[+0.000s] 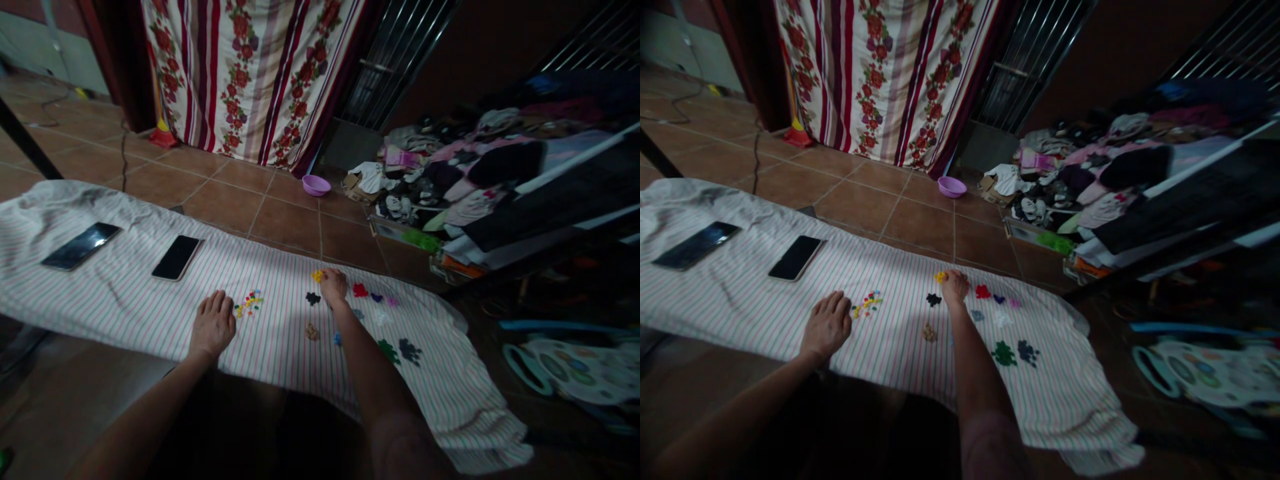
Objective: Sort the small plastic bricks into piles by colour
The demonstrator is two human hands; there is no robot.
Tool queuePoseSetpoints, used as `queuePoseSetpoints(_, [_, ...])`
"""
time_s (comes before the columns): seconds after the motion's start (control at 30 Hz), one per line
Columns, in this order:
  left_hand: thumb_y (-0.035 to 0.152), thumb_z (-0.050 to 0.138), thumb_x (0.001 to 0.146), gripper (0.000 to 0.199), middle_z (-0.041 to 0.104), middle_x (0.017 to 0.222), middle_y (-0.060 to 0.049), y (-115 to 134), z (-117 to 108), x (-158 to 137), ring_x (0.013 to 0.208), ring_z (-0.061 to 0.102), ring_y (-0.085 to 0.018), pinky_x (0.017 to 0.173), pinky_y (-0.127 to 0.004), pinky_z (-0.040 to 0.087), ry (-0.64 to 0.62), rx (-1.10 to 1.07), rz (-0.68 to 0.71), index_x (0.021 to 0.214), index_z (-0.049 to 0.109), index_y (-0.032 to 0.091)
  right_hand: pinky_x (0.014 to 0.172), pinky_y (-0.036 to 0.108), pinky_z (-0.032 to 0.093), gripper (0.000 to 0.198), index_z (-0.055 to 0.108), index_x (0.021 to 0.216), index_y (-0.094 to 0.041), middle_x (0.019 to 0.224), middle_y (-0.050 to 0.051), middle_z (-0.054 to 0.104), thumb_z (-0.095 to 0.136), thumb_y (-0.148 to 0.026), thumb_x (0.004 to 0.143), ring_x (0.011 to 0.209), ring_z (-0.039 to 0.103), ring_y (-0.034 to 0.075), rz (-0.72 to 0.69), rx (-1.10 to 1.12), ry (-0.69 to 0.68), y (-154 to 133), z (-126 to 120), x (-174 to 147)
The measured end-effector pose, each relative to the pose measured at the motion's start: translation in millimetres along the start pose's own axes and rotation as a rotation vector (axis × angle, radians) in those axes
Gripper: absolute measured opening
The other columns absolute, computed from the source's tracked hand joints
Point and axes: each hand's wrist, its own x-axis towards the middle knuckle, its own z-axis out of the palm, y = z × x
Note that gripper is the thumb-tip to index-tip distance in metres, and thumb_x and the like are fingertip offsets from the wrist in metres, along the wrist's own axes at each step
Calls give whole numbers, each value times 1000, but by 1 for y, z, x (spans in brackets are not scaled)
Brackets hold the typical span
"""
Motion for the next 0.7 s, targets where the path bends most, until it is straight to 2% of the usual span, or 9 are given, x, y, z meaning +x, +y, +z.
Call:
queuePoseSetpoints(0.33, [22, 46, 88, 28, 64, 128, -17, 0, 0, 1, 124, 55, -32, 102, -45, 42, -23, -16, -16, 109, 63, 14, 93, 32, 43, 40, 75, 111, -23, 119, 10, 70, 51, -7, 83, 107, 60, 24, -50, 35, -46, 4, 4, 1])
queuePoseSetpoints(0.53, [22, 46, 88, 27, 63, 130, -17, 0, -1, 1, 124, 54, -32, 102, -46, 41, -44, -30, -22, 109, 63, 15, 91, 32, 44, 37, 76, 103, -21, 113, 9, 71, 45, -9, 85, 102, 60, 22, -71, 95, 17, 2, 4, 1])
queuePoseSetpoints(0.7, [22, 45, 88, 29, 62, 131, -18, 0, -1, 0, 126, 53, -33, 104, -47, 40, -59, -55, -36, 111, 62, 14, 91, 33, 45, 34, 75, 91, -19, 99, 9, 72, 44, -8, 83, 95, 61, 21, -196, 166, 87, -9, 8, -4])
